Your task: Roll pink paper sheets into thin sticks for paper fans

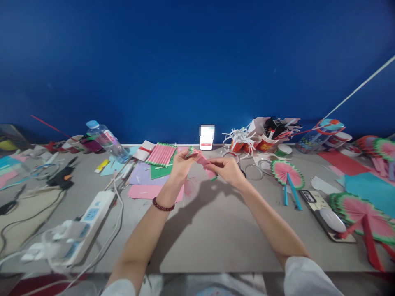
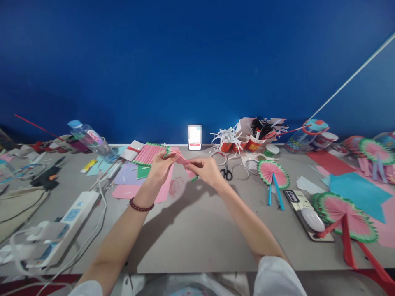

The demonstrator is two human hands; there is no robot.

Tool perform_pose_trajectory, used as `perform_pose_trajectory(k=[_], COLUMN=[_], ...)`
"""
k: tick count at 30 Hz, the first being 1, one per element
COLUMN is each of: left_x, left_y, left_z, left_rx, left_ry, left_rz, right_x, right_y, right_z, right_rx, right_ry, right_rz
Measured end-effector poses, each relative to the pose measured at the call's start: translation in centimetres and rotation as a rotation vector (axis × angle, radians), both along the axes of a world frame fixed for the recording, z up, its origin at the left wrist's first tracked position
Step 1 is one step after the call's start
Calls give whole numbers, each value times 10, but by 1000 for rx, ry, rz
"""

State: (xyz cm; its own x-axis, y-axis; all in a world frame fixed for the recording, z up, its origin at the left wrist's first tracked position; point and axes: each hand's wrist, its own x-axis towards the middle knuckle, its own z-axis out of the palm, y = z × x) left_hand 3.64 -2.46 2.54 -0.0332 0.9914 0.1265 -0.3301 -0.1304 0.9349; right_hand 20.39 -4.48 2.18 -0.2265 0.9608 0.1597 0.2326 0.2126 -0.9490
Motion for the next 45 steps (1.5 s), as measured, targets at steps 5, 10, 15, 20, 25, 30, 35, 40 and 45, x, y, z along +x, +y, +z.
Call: perform_pose_trajectory(k=[5,10,15,20,25,30,35,40,45], left_x=[2,4,4,-3,-5,-5,-5,-3,-6], left_y=[0,-1,2,7,8,8,8,8,11], left_z=[-1,-2,-7,-9,-9,-10,-10,-8,-10], left_rx=[-34,0,-21,-68,-72,-65,-63,-83,-118], left_ry=[-42,89,199,122,105,98,61,-32,-37], left_rz=[-3,-117,-93,-8,-68,-83,-104,-151,-80], right_x=[0,2,4,3,3,4,2,4,13], right_y=[1,4,9,9,7,7,6,8,13], right_z=[-3,-5,-7,-9,-7,-5,-3,-5,-6], right_rx=[101,75,-30,-113,-72,-45,85,78,-52], right_ry=[-97,-112,-58,-1,-38,-100,-183,-165,-39], right_rz=[-84,-96,26,100,80,100,23,56,200])
